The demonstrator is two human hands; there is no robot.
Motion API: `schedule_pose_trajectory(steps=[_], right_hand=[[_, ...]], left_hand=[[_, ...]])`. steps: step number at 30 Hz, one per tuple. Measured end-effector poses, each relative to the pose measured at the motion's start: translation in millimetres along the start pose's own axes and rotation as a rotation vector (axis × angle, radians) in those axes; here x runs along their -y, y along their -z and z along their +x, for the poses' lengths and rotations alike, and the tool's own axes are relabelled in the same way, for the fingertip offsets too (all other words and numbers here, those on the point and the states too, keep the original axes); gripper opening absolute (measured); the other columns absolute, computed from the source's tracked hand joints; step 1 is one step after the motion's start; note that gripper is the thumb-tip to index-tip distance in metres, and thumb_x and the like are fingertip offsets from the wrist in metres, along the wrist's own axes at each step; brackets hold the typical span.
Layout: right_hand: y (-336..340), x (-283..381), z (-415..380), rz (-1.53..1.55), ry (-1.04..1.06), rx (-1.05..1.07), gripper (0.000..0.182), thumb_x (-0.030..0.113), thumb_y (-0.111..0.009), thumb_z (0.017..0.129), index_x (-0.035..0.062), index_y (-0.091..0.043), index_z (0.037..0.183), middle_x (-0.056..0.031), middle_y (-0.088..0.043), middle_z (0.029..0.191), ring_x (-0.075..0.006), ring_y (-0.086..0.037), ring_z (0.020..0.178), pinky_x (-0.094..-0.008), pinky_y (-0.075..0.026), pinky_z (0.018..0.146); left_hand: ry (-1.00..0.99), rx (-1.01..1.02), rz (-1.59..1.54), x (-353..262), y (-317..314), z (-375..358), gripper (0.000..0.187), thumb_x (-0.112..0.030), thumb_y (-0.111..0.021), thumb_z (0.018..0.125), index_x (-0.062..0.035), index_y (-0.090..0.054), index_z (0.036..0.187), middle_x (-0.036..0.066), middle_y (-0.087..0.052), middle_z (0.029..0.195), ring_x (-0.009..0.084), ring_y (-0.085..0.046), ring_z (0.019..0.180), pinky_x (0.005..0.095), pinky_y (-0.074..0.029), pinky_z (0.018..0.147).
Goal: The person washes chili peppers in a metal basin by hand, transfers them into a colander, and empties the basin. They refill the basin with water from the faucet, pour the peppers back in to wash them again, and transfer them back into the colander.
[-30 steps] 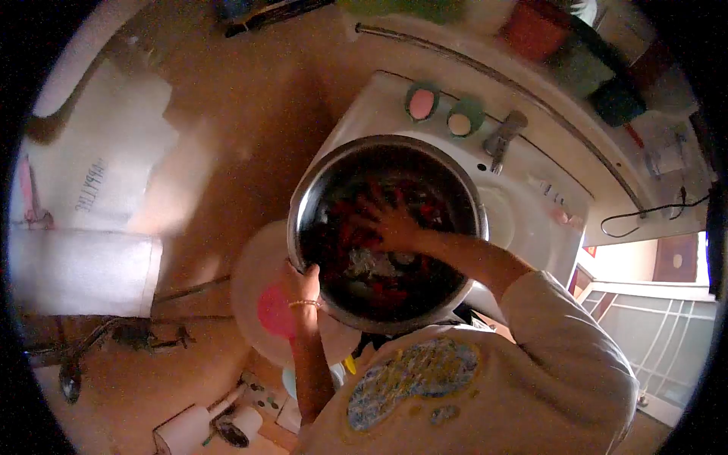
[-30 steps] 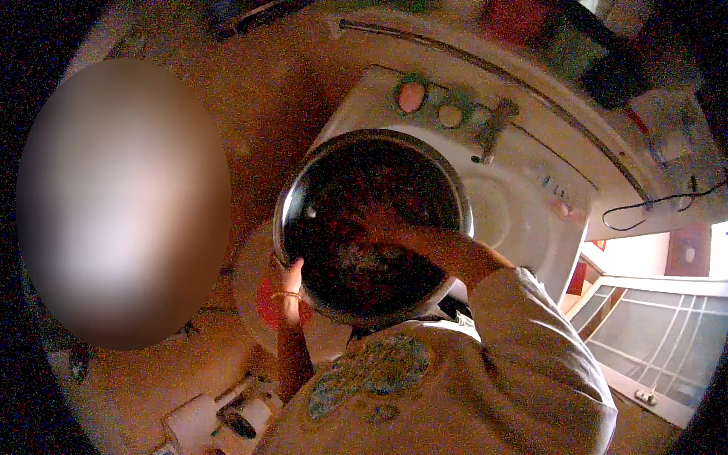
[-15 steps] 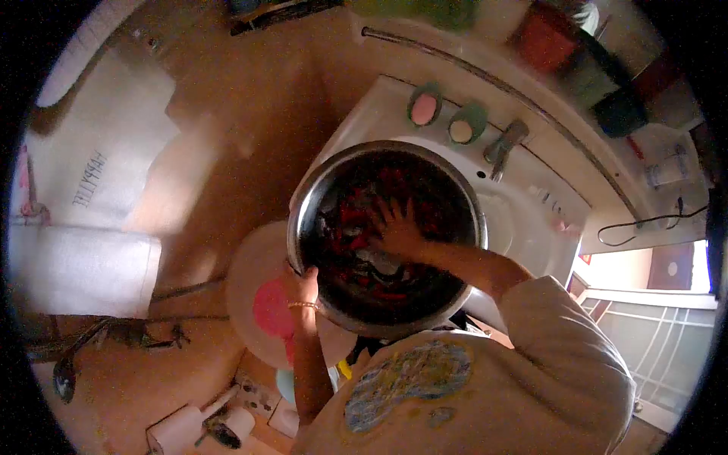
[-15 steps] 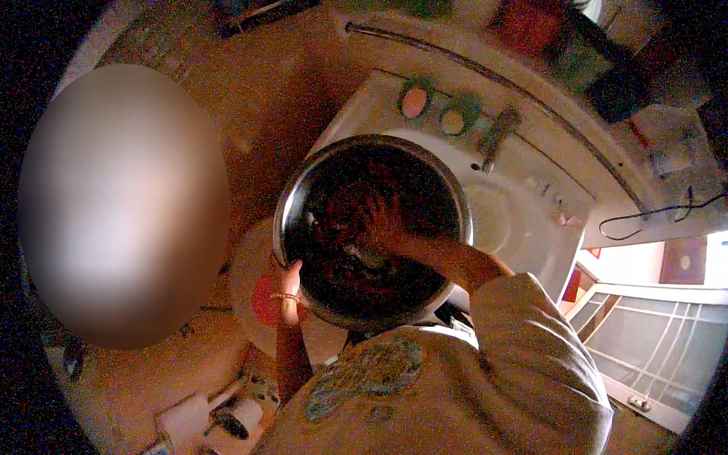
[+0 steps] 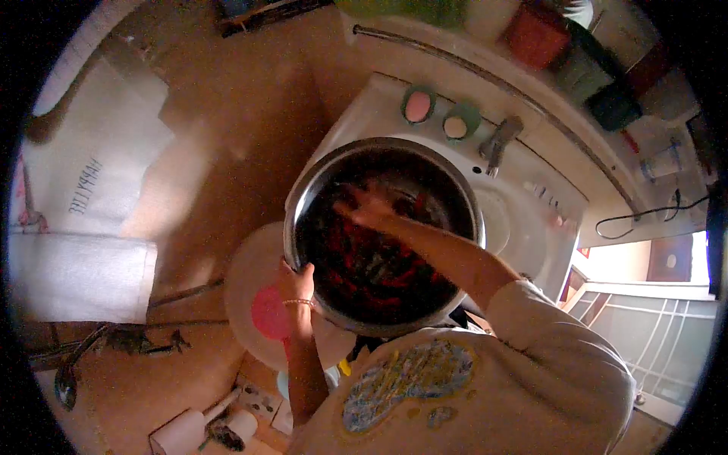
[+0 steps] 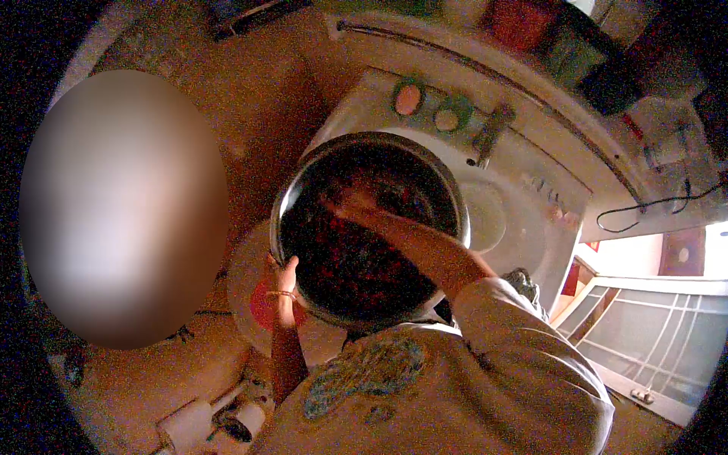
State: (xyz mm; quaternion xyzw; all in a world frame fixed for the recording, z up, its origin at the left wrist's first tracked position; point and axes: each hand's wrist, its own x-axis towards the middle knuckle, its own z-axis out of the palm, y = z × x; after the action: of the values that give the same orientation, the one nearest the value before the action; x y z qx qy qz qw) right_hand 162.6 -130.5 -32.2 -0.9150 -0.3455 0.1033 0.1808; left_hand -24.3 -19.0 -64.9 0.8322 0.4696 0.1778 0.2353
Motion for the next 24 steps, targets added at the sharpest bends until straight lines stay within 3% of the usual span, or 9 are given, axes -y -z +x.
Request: schedule_pose_trajectory(steps=[4, 7, 8, 11, 13, 16, 21, 23, 24], right_hand=[[-21.9, 21.9, -44.6, -0.072, 0.295, 0.025, 0.058, 0.057, -0.049, 0.066, 0.0238, -0.045, 0.114, -0.0201, -0.032, 0.121, -0.0401, -0.033, 0.107, -0.0552, -0.027, 0.087], [23.3, 13.2, -66.8, -0.242, 0.6, 0.51, 0.052, 0.048, -0.057, 0.065, 0.0215, -0.05, 0.109, -0.0166, -0.035, 0.118, -0.0376, -0.033, 0.108, -0.0547, -0.026, 0.088], [52.9, 5.7, -68.7, -0.341, 0.646, 0.598, 0.051, 0.045, -0.059, 0.064, 0.0201, -0.051, 0.107, -0.0154, -0.036, 0.118, -0.0367, -0.033, 0.109, -0.0549, -0.027, 0.087], [36.0, -62.2, -51.3, -0.206, 0.461, 0.548, 0.061, 0.047, -0.059, 0.064, 0.0172, -0.043, 0.115, -0.0194, -0.032, 0.118, -0.038, -0.031, 0.109, -0.0597, -0.025, 0.085], [51.7, -73.1, -47.0, -0.088, 0.159, 0.235, 0.083, 0.058, -0.053, 0.062, 0.0138, -0.026, 0.127, -0.0301, -0.018, 0.126, -0.0503, -0.02, 0.112, -0.0692, -0.017, 0.08], [63.2, -29.6, -86.9, -0.289, 0.103, 0.492, 0.092, 0.061, -0.053, 0.061, 0.0175, -0.012, 0.131, -0.0312, -0.006, 0.128, -0.0485, -0.008, 0.117, -0.0689, -0.012, 0.083], [8.2, -25.0, -110.3, -0.274, 0.578, 0.43, 0.091, 0.068, -0.044, 0.062, 0.0207, -0.009, 0.131, -0.0264, -0.002, 0.132, -0.0491, -0.004, 0.118, -0.0688, -0.009, 0.084], [21.5, -30.2, -78.3, -0.331, 0.569, 0.294, 0.088, 0.067, -0.043, 0.064, 0.0222, -0.009, 0.131, -0.0263, -0.003, 0.132, -0.0489, -0.005, 0.118, -0.0684, -0.009, 0.084], [19.1, -36.7, -69.5, -0.358, 0.569, 0.233, 0.086, 0.067, -0.042, 0.064, 0.023, -0.009, 0.131, -0.0262, -0.003, 0.132, -0.0489, -0.005, 0.118, -0.0682, -0.009, 0.084]], left_hand=[[-0.023, 0.175, -0.345, -2.2, 10.4, 3.2, 0.054, -0.024, -0.061, 0.062, 0.0018, -0.044, 0.106, 0.022, -0.053, 0.094, 0.0375, -0.052, 0.085, 0.0407, -0.041, 0.076], [-0.027, 0.137, -0.488, -8.8, 13.7, 0.5, 0.053, -0.021, -0.061, 0.062, 0.0022, -0.043, 0.106, 0.022, -0.053, 0.094, 0.0374, -0.052, 0.085, 0.0412, -0.041, 0.075], [-0.009, 0.119, -0.263, -14.8, 17.9, -0.7, 0.051, -0.019, -0.061, 0.062, 0.0027, -0.044, 0.104, 0.022, -0.053, 0.093, 0.0372, -0.052, 0.086, 0.0407, -0.041, 0.075], [0.045, 0.08, -0.072, 0.4, 1.4, -1.0, 0.048, -0.017, -0.061, 0.062, 0.0032, -0.045, 0.102, 0.022, -0.054, 0.091, 0.0369, -0.052, 0.085, 0.0401, -0.042, 0.074], [0.101, 0.124, -0.209, -14.3, 13.4, -2.2, 0.045, -0.015, -0.061, 0.061, 0.0034, -0.045, 0.099, 0.021, -0.055, 0.088, 0.0347, -0.054, 0.081, 0.0383, -0.043, 0.071], [0.046, 0.213, -0.403, -35.5, 33.5, 0.1, 0.042, -0.012, -0.06, 0.061, 0.0041, -0.046, 0.096, 0.019, -0.056, 0.086, 0.0316, -0.055, 0.078, 0.0358, -0.043, 0.07], [0.01, 0.237, -0.492, -25.7, 25.5, 2.4, 0.041, -0.011, -0.06, 0.061, 0.0038, -0.046, 0.097, 0.018, -0.056, 0.085, 0.0305, -0.055, 0.078, 0.0343, -0.043, 0.07], [-0.048, 0.202, -0.454, -20.5, 19.1, -2.0, 0.043, -0.011, -0.06, 0.061, 0.0034, -0.046, 0.099, 0.018, -0.056, 0.087, 0.0316, -0.055, 0.079, 0.035, -0.043, 0.071], [-0.105, 0.0, -0.2, -5.9, 4.3, -6.5, 0.044, -0.011, -0.06, 0.061, 0.0031, -0.046, 0.101, 0.019, -0.056, 0.088, 0.0326, -0.055, 0.08, 0.0357, -0.043, 0.071]])
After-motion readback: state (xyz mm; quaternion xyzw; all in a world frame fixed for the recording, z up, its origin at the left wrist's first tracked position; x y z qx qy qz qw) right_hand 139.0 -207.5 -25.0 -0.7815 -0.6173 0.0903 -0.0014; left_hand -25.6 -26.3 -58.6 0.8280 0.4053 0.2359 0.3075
